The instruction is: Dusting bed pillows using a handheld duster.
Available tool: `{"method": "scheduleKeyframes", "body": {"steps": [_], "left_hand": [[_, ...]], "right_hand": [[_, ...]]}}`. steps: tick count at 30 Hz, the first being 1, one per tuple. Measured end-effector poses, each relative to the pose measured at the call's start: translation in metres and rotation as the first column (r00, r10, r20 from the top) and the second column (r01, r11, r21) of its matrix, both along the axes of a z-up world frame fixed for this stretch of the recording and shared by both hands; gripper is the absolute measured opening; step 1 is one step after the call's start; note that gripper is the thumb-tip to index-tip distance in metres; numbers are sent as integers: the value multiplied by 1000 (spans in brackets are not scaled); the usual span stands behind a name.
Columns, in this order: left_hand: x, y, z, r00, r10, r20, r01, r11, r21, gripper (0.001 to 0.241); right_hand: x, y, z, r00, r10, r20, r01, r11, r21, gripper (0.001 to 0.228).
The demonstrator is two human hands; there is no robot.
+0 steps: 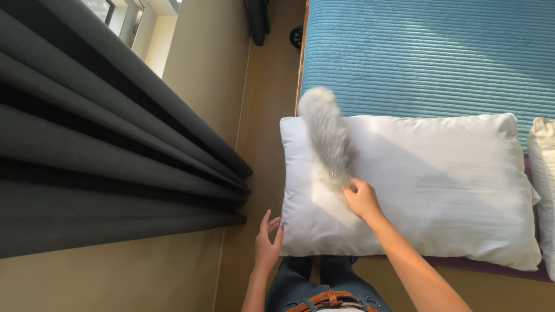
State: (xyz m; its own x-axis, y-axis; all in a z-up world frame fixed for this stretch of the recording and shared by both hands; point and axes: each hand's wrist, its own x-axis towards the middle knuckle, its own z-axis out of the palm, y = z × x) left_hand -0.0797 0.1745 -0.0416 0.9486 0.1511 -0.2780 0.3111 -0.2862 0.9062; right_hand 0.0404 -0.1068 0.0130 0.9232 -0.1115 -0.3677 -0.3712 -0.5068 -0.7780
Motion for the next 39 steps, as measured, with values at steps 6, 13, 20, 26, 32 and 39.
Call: {"method": "scheduleKeyframes", "body": {"steps": [6, 13, 20, 26, 32, 39], "left_hand": [[-8, 18, -36, 942, 257, 218, -267, 964, 18, 58], [29, 32, -68, 945, 223, 241, -293, 904, 312, 48], [138, 21, -144, 930, 358, 88, -326, 910, -257, 52], [198, -38, -76, 942, 164, -294, -261, 907, -331, 76], [179, -27, -150, 945, 260, -198, -224, 956, 188, 88], [155, -63, -17, 965, 250, -78, -262, 921, -290, 54]], "right_hand": [[-101, 27, -40, 699, 580, -418, -628, 778, 28, 37], [-117, -31, -18, 865, 388, -318, -348, 920, 179, 39], [-124, -167, 22, 891, -451, -56, 455, 881, 129, 38], [-100, -290, 47, 752, -603, 266, 637, 769, -58, 41], [-71, -407, -107, 621, -656, 429, 783, 545, -300, 44], [-65, -351, -79, 388, -853, 349, 920, 380, -92, 33]]}}
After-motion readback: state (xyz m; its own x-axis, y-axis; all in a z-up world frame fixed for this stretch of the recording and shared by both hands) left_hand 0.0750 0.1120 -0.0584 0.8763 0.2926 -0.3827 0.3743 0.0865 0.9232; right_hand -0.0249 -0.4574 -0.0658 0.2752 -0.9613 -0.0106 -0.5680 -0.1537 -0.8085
